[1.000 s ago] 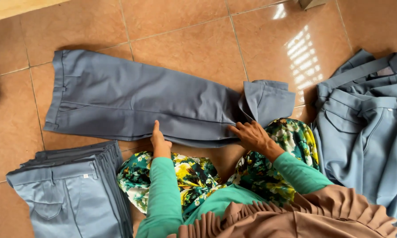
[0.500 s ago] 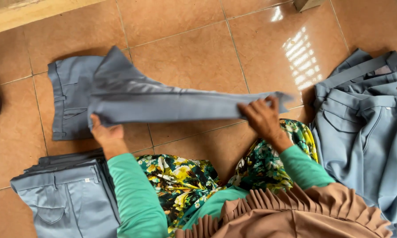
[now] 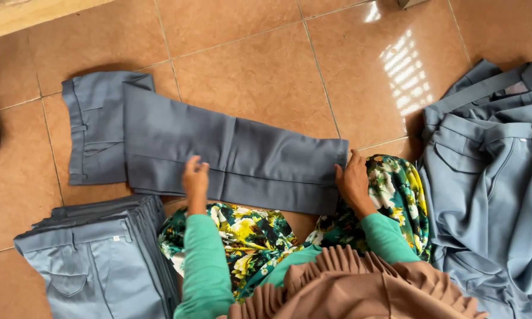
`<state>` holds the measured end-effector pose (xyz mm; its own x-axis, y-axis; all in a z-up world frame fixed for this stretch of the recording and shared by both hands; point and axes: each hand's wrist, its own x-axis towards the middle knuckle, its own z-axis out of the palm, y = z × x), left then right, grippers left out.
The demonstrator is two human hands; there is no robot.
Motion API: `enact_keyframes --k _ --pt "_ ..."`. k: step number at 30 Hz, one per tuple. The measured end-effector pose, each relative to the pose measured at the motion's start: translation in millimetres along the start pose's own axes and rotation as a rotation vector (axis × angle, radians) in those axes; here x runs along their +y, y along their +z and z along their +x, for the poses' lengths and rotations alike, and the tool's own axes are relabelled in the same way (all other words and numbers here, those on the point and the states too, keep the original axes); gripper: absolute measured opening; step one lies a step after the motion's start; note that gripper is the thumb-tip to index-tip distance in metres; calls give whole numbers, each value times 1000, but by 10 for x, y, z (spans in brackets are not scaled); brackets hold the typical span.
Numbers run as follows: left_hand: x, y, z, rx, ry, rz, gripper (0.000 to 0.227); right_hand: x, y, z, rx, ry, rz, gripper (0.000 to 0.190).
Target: Folding blue trousers and placing them into a neat stack on the floor.
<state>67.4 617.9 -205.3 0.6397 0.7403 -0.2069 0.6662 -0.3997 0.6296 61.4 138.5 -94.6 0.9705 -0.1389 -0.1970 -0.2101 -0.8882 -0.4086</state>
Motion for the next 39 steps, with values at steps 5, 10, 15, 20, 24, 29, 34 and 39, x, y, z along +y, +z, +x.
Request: enact_keyframes --k 5,10,15,20,24,29,34,39 --pt "246 137 -1068 -194 265 250 60 377 694 221 -74 299 250 81" --pt "342 120 -1228 -144 365 220 71 -433 52 233 -138 248 519 49" --pt "589 -12 -1319 -201 344 48 68 -876 -787 312 33 -32 1079 20" --pt "604 69 -1392 -214 491 11 52 222 -539 1084 231 157 585 42" --pt "579 115 -1457 -263 526 176 42 1028 348 1390 105 192 360 41" --pt "618 152 -1362 -242 610 445 45 573 255 1256 26 218 319 77" --pt "774 76 -1336 -281 576 523 53 -160 -293 1248 57 181 860 71" --pt "781 48 -1364 -253 572 502 47 -107 -645 1603 191 57 1232 50"
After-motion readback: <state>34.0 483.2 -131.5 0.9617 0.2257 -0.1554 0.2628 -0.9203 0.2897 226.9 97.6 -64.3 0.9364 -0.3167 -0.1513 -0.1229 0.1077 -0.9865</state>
